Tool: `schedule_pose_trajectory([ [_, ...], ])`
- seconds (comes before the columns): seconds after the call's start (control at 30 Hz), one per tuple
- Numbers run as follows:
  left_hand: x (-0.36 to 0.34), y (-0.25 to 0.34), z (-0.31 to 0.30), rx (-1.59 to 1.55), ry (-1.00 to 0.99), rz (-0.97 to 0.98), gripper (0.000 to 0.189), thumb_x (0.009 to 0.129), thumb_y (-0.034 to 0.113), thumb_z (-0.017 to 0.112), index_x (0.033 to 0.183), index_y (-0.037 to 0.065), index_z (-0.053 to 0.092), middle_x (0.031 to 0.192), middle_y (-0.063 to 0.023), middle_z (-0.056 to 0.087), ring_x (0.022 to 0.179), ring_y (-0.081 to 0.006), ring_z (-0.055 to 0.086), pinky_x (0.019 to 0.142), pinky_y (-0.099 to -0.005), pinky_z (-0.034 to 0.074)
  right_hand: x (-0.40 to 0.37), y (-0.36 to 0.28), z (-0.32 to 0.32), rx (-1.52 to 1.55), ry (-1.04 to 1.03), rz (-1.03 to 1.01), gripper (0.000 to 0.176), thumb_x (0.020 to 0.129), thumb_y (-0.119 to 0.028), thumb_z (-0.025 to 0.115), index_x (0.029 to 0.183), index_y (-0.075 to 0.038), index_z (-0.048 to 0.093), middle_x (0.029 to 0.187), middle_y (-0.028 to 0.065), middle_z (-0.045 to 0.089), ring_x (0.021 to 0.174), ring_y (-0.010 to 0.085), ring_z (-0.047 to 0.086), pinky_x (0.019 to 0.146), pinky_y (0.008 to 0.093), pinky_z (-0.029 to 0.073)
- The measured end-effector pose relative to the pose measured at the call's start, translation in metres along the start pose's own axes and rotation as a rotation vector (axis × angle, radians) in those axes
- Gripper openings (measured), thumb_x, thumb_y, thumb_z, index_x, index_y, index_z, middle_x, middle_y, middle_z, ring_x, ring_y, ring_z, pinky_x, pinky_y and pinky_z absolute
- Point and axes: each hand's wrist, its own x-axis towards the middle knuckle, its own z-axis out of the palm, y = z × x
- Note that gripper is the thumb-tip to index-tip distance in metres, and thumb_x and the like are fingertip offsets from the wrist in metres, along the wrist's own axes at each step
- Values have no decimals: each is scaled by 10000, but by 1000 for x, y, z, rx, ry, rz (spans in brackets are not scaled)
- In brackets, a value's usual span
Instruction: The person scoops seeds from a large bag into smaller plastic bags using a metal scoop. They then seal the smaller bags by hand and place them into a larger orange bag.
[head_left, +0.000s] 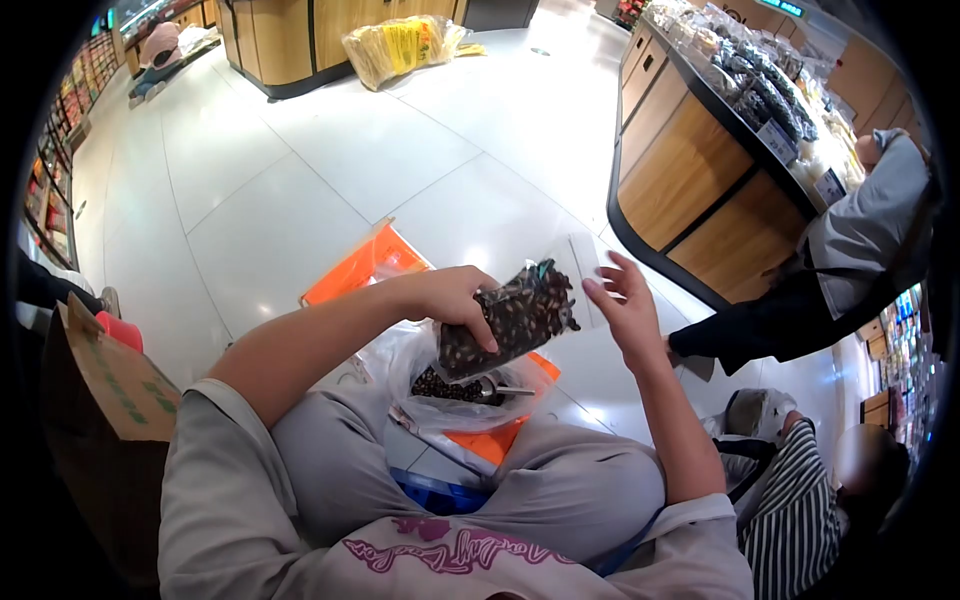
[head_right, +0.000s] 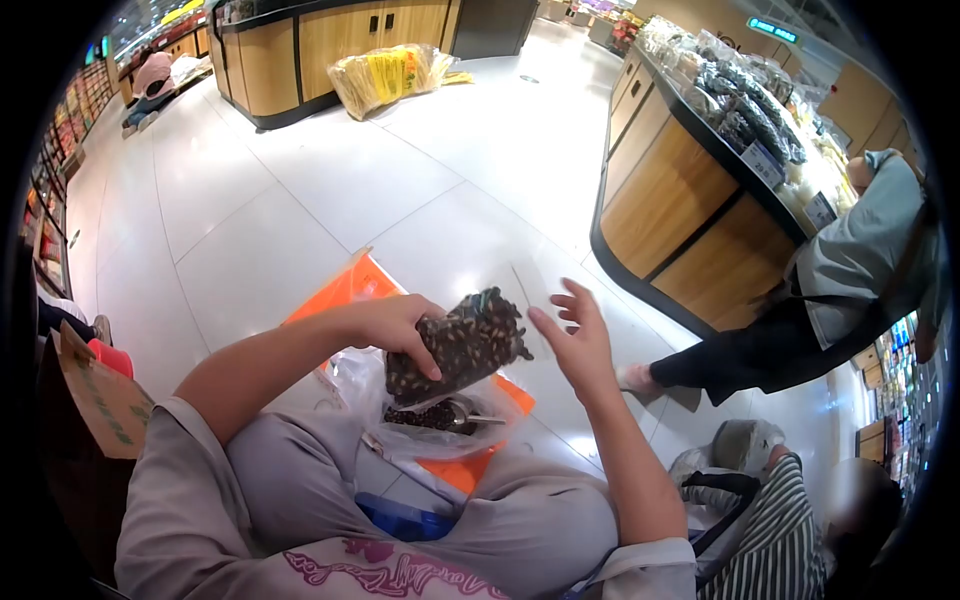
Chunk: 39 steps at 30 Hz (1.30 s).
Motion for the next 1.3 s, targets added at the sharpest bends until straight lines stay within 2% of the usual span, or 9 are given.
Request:
schedule_pose_trajectory([
  [0.17,4,-4,7,114,-137,-27,611,625,128,826,1187,20,611,1041,-111,676,994,-211,629,885,-331,488,-4,-5,4,161,-274,8,210,919,-195,632,969,7,660,790,55,660,715,113,601,641,240,467],
  [0.37,1,-9,-7,-190,-98,56,621,749,268,773,1260,-6,552,1107,-120,652,1041,-182,606,928,-316,458,-4,-11,6,241,-31,34,215,954,-173,580,843,5,628,661,4,571,558,63,494,495,216,389],
  [0.47,8,-29,-24,-756,-196,244,571,976,466,449,1300,0,513,1188,-151,620,1073,-206,607,942,-370,467,-3,-13,0,262,166,-25,236,963,-203,575,845,-1,609,672,11,554,504,48,446,438,209,337],
  [0.6,2,-11,-10,-1065,125,374,575,914,517,564,1227,37,523,1105,-123,625,951,-231,628,853,-396,497,0,-12,-4,540,290,198,246,972,-256,570,878,-29,564,648,-14,491,410,24,309,352,209,202],
  [0.73,-2,12,15,-851,495,335,631,795,343,786,1200,-27,474,1051,-146,610,964,-186,622,795,-331,525,-5,-22,6,614,243,204,222,973,-262,572,894,-55,547,659,-24,500,437,26,352,368,206,238],
  [0.9,-11,22,3,-645,629,469,537,814,214,765,1238,16,502,1060,-80,611,978,-149,596,835,-275,494,0,-8,12,683,60,89,181,977,-257,566,932,-83,541,752,-4,560,546,61,481,467,231,388],
  [1.03,-50,55,26,190,840,923,669,751,152,814,1312,45,466,1110,-115,584,1004,-168,592,876,-297,480,1,-6,23,880,38,122,123,1009,-214,494,1011,-99,538,909,12,627,723,90,565,631,263,456],
  [1.1,-54,60,33,394,807,919,679,771,178,798,1333,46,440,1124,-133,555,1002,-186,569,881,-311,469,0,-11,29,945,10,170,117,1017,-201,470,1039,-106,536,953,14,639,789,98,584,677,267,463],
  [1.3,-14,27,17,-117,795,737,644,873,299,682,1366,38,359,1078,-165,553,969,-251,574,869,-365,462,4,-18,35,921,156,225,123,1013,-173,464,1071,-103,548,936,-4,633,794,64,570,670,242,452],
])
